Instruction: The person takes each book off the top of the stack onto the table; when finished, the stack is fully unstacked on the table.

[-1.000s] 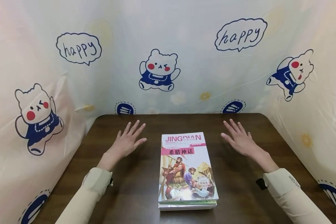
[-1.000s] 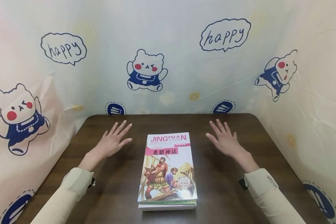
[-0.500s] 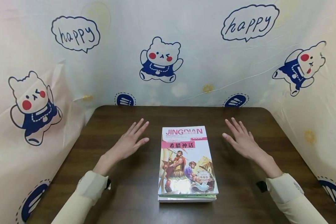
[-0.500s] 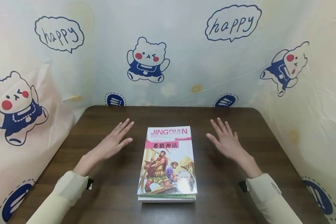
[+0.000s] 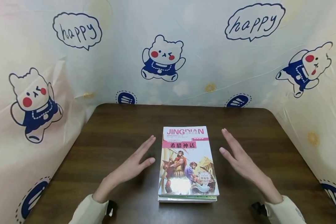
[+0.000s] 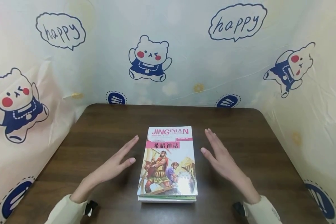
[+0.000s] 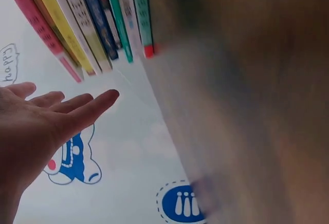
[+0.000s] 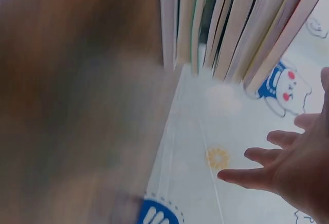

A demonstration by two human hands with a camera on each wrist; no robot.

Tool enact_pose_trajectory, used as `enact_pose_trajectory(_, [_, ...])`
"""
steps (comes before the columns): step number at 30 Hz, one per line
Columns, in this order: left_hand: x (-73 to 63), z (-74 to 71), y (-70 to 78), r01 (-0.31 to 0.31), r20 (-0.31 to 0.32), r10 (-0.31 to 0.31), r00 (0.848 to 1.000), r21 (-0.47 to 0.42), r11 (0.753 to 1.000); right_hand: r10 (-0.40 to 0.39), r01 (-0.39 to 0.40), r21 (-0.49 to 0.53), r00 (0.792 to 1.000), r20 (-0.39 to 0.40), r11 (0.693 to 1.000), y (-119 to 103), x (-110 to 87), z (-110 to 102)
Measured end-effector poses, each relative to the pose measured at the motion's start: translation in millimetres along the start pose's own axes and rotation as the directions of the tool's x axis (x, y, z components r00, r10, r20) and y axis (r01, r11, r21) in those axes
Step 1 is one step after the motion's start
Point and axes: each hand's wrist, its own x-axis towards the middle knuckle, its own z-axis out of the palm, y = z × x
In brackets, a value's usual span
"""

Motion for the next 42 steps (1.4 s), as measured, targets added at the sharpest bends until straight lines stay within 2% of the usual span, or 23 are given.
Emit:
enact_pose_trajectory(4, [-11.5, 13.5, 7.4, 0.025, -0.006, -0.025, 1.0, -0.045, 0.999, -0.014, 0.015, 0.069, 1.0, -0.015, 0.998, -13, -11.4, 13])
enact_pose_trajectory(7, [-18.0, 21.9, 12.1, 0.032, -0.01, -0.033, 0.999, -0.075, 0.997, -0.011, 0.01, 0.128, 1.0, 0.006, 0.992, -23, -17.1, 22])
enact_pose_trajectory(14, [-27.9, 36.9, 20.0, 0.035, 0.007, -0.035, 0.999, -0.17, 0.985, 0.04, -0.054, 0.3, 0.998, 0.054, 0.952, -37, -28.4, 39])
enact_pose_trajectory(22, [-33.3, 46.7, 24.4, 0.033, -0.006, -0.035, 0.999, -0.186, 0.982, 0.084, -0.12, 0.357, 0.99, 0.114, 0.926, -40, -43.7, 53])
enact_pose_trajectory(28, [-34.2, 52.5, 25.8, 0.044, -0.034, -0.052, 0.998, -0.197, 0.98, 0.093, -0.129, 0.38, 0.989, 0.112, 0.916, -42, -47.7, 59])
enact_pose_trajectory(34, [-34.9, 56.3, 30.9, 0.089, 0.001, -0.092, 0.996, -0.224, 0.97, 0.178, -0.216, 0.405, 0.975, 0.13, 0.889, -44, -48.3, 61])
enact_pose_trajectory(42, [-35.0, 55.8, 33.3, 0.156, 0.019, -0.156, 0.988, -0.242, 0.958, 0.21, -0.245, 0.415, 0.969, 0.129, 0.876, -45, -46.2, 65])
